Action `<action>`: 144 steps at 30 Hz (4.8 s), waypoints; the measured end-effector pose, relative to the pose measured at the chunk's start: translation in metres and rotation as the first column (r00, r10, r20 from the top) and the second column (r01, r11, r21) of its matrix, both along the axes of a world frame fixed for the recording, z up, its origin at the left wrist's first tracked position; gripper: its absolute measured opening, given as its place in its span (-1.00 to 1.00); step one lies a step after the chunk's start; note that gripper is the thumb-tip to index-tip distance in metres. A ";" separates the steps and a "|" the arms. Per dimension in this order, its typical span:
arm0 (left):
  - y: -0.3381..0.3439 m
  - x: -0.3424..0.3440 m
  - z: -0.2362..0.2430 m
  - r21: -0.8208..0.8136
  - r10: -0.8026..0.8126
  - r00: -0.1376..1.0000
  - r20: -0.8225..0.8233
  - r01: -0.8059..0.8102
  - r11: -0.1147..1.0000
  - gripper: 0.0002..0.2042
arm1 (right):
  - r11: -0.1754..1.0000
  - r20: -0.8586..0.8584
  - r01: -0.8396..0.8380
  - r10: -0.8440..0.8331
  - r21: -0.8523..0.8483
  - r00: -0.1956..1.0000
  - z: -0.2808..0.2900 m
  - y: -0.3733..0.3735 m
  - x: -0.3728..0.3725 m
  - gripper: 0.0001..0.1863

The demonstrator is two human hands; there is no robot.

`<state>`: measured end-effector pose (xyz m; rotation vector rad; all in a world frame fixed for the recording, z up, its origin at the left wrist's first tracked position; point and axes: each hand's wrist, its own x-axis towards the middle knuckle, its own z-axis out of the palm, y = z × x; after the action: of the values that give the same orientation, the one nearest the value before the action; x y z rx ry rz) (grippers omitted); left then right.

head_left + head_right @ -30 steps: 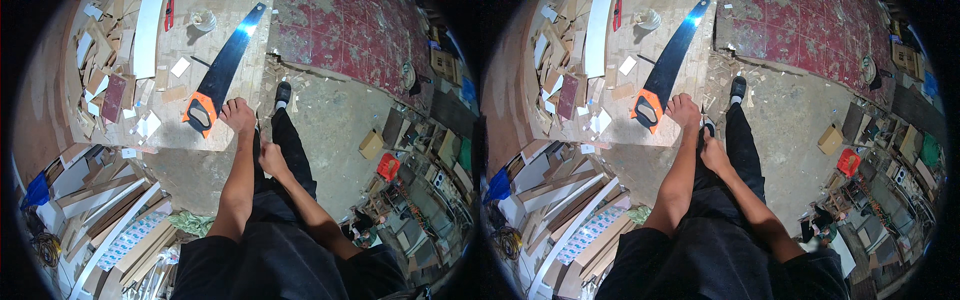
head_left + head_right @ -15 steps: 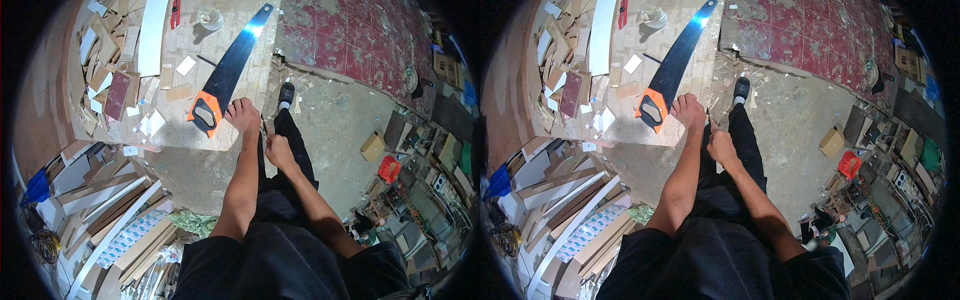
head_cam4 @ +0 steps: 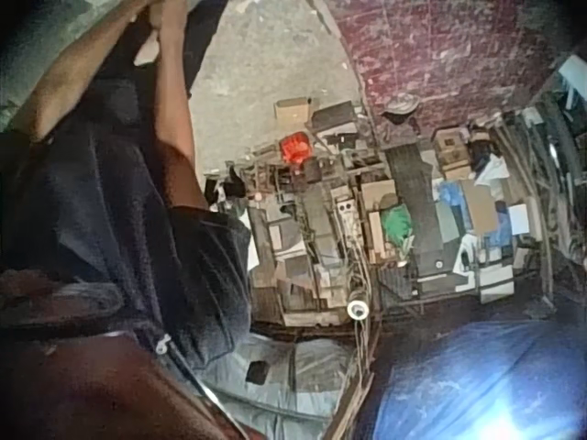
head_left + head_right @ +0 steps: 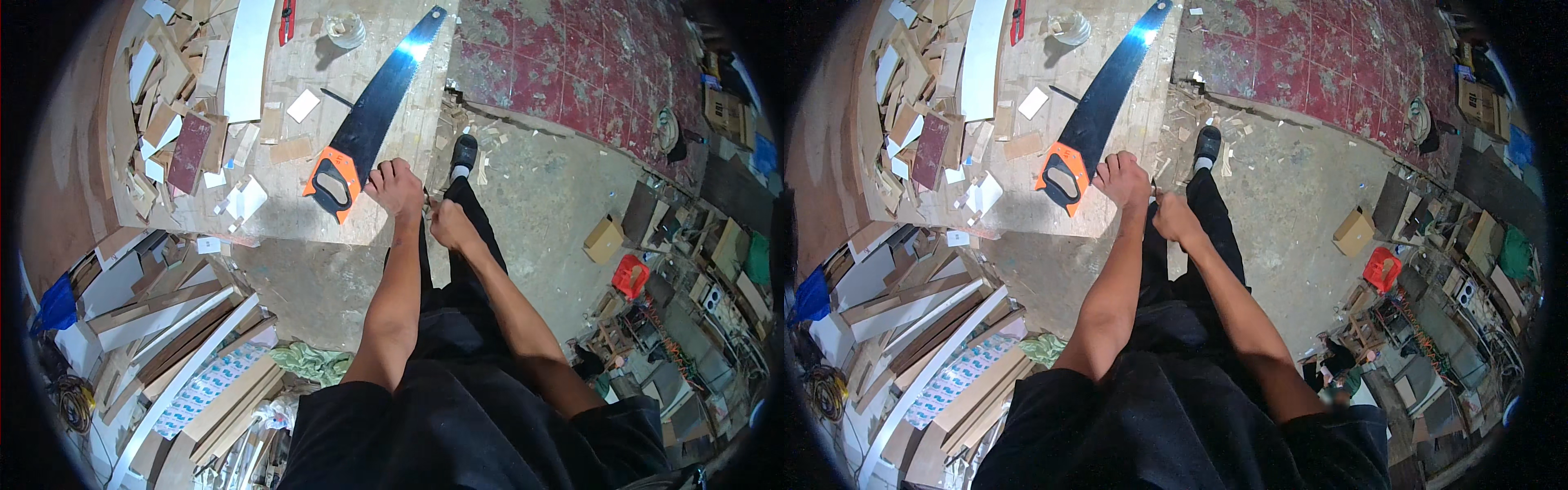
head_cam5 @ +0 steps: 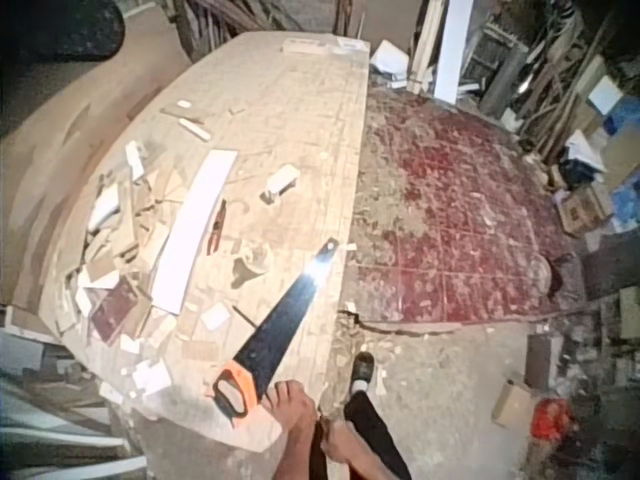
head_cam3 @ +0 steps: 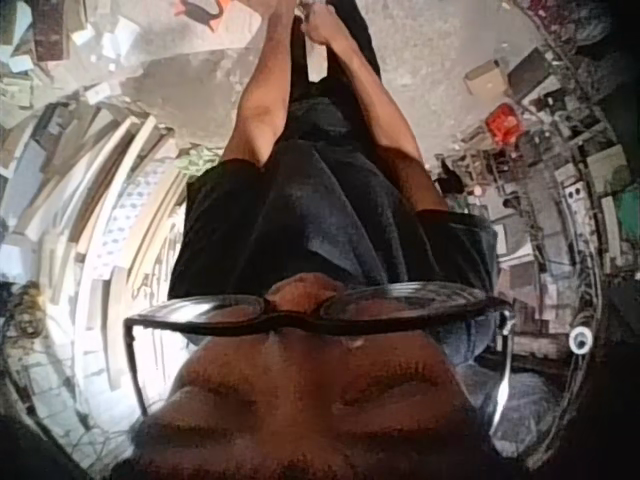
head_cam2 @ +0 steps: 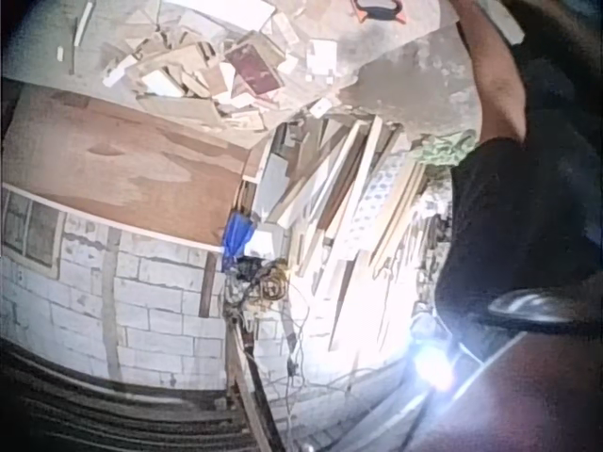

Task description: Cutting and marking small wood pieces with a hand saw and a saw blade in a workshop environment.

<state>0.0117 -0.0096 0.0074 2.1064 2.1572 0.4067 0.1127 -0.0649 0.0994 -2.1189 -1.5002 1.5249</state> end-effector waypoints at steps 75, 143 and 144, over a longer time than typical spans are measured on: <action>-0.005 -0.010 -0.003 -0.043 0.018 0.998 -0.064 -0.021 0.999 -0.87 | 0.993 -0.075 -0.036 0.044 0.109 0.996 0.008 -0.020 0.003 -0.67; -0.002 -0.007 -0.004 -0.038 -0.019 0.997 -0.068 0.016 0.999 -0.92 | 0.973 -0.067 0.142 -0.131 0.185 0.989 -0.004 -0.031 -0.014 -0.58; -0.005 -0.009 -0.004 -0.040 -0.018 0.998 -0.068 0.015 0.999 -0.92 | 0.973 -0.066 0.141 -0.131 0.184 0.989 0.000 -0.039 -0.013 -0.58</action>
<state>0.0031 -0.0146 0.0030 2.1463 2.1635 0.2927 0.0995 -0.1034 0.0997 -2.0113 -1.3897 1.3270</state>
